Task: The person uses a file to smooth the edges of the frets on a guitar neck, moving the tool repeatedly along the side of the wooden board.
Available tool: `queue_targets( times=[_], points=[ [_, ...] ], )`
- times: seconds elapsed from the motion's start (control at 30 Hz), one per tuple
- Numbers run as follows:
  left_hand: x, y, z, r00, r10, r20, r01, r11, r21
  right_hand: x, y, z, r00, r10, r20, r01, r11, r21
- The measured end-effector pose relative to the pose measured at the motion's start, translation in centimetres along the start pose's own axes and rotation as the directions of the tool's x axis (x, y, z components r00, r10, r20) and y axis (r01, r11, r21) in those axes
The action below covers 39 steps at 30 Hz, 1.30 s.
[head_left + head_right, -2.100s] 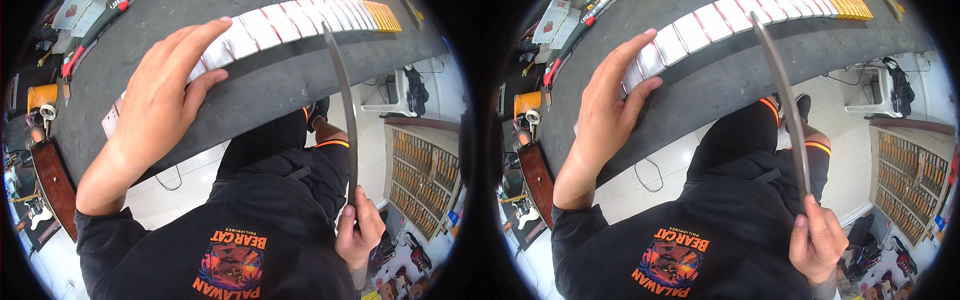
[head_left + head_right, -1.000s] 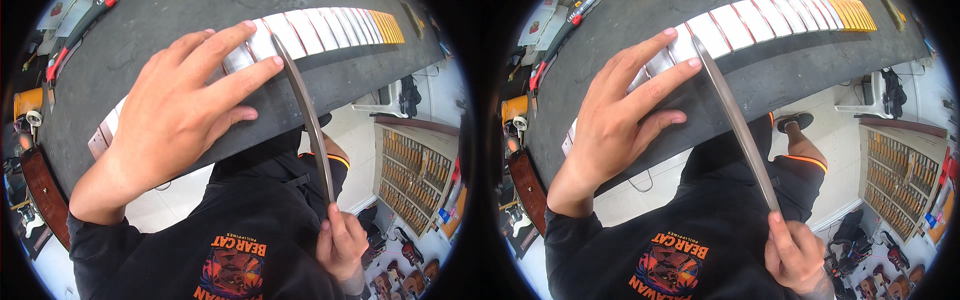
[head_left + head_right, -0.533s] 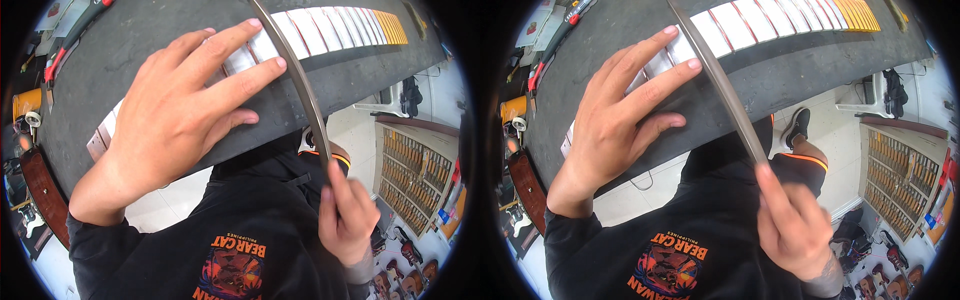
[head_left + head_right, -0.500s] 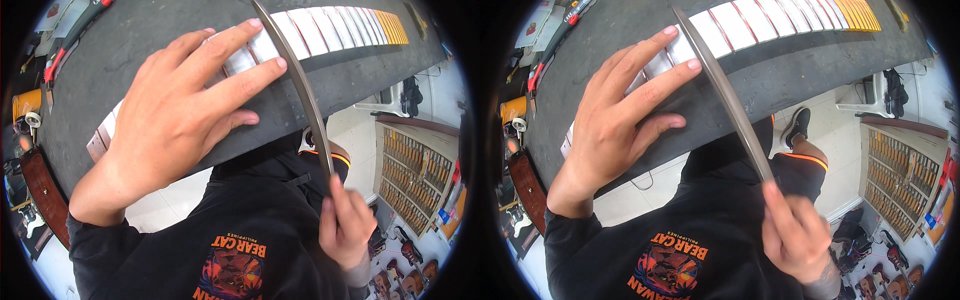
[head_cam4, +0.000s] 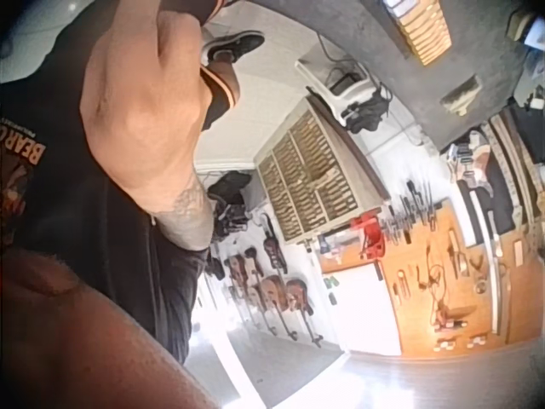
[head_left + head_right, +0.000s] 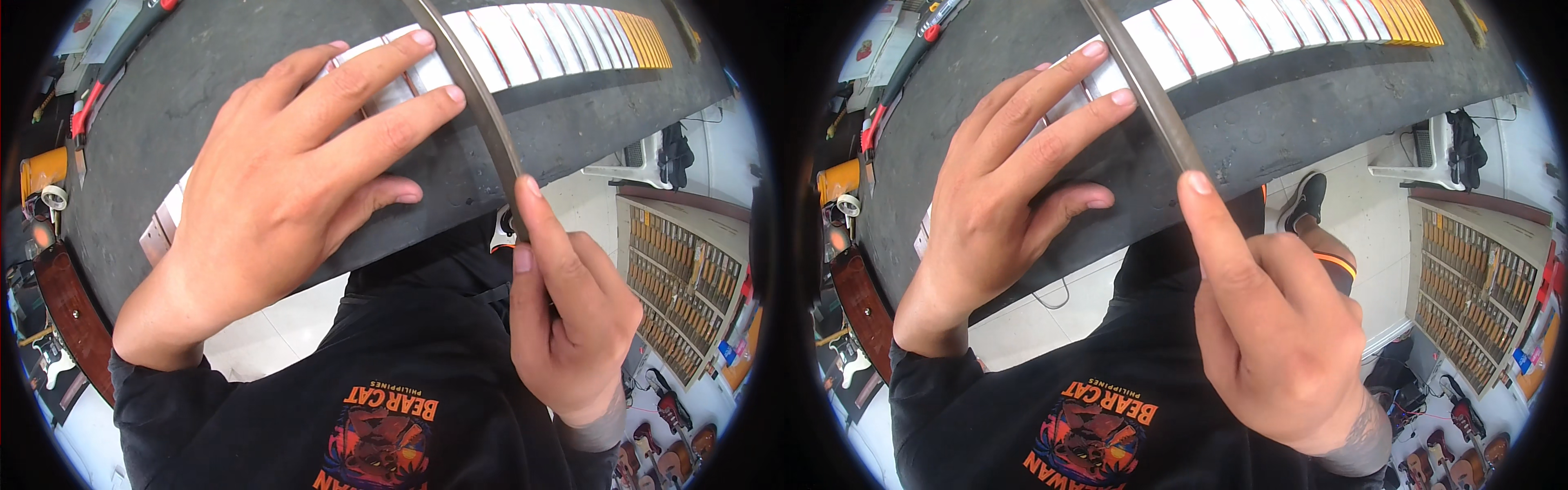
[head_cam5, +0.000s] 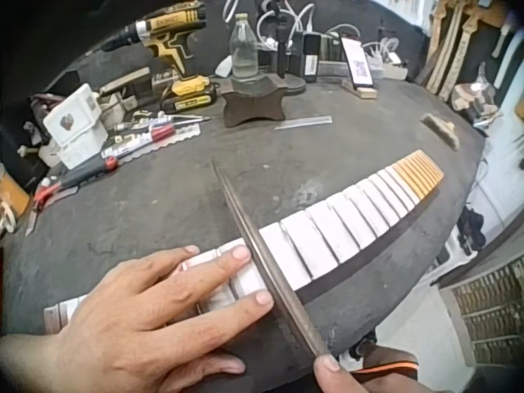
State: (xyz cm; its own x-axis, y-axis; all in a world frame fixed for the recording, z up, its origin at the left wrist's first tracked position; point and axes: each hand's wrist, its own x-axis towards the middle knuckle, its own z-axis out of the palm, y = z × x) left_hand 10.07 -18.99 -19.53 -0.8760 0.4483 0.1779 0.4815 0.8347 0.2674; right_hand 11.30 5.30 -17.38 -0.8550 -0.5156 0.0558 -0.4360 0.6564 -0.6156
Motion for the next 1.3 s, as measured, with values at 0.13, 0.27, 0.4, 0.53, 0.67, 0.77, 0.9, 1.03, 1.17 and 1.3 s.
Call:
queue_targets(
  times=[0.13, 0.27, 0.4, 0.53, 0.67, 0.77, 0.9, 1.03, 1.17, 1.3],
  points=[
    [-0.1, 0.0, -0.1, 1.0, -0.001, 0.0, 0.001, 1.0, 0.0, -3.9, 1.0, 0.2, 0.999, -0.015, -0.044, 0.012, 0.999, -0.052],
    [0.0, 0.0, 0.0, 1.0, 0.001, 0.0, -0.001, 1.0, -0.006, -10.0, 1.8, -0.6, 1.0, 0.0, -0.03, -0.001, 1.0, -0.021],
    [-0.1, 0.1, 0.1, 1.0, 0.005, 0.003, -0.005, 1.0, 0.0, -11.0, 1.6, -0.8, 1.0, 0.013, -0.014, -0.014, 1.0, -0.027],
    [0.3, 0.0, 0.1, 1.0, 0.016, 0.01, -0.016, 1.0, 0.006, -6.0, 0.8, -0.4, 0.999, 0.005, -0.044, -0.007, 0.999, -0.043],
    [0.0, 0.1, -0.2, 1.0, 0.001, 0.006, -0.001, 1.0, 0.008, -0.1, 0.4, 0.4, 0.999, -0.024, -0.024, 0.023, 1.0, -0.01],
    [0.1, -1.4, 0.2, 0.995, 0.096, 0.022, -0.098, 0.989, 0.11, 0.0, 0.9, 1.0, 0.997, -0.031, -0.067, 0.033, 0.999, 0.022],
    [-0.8, -3.3, 3.0, 0.952, 0.248, -0.18, -0.206, 0.953, 0.222, -4.4, 0.7, 0.1, 0.999, -0.002, -0.033, 0.0, 0.999, -0.047],
    [-0.1, 0.2, 0.1, 1.0, 0.014, -0.003, -0.014, 1.0, 0.021, -10.1, 1.1, -0.6, 0.999, 0.026, -0.045, -0.026, 1.0, -0.009],
    [0.2, 0.3, 0.0, 1.0, 0.018, -0.004, -0.018, 1.0, 0.009, -9.7, 0.9, -0.9, 0.999, 0.036, -0.035, -0.036, 0.999, -0.015],
    [-0.4, -2.9, 1.2, 0.983, 0.185, 0.016, -0.183, 0.956, 0.231, -2.1, 0.1, 0.4, 0.998, -0.017, -0.066, 0.015, 0.999, -0.032]
  ],
)
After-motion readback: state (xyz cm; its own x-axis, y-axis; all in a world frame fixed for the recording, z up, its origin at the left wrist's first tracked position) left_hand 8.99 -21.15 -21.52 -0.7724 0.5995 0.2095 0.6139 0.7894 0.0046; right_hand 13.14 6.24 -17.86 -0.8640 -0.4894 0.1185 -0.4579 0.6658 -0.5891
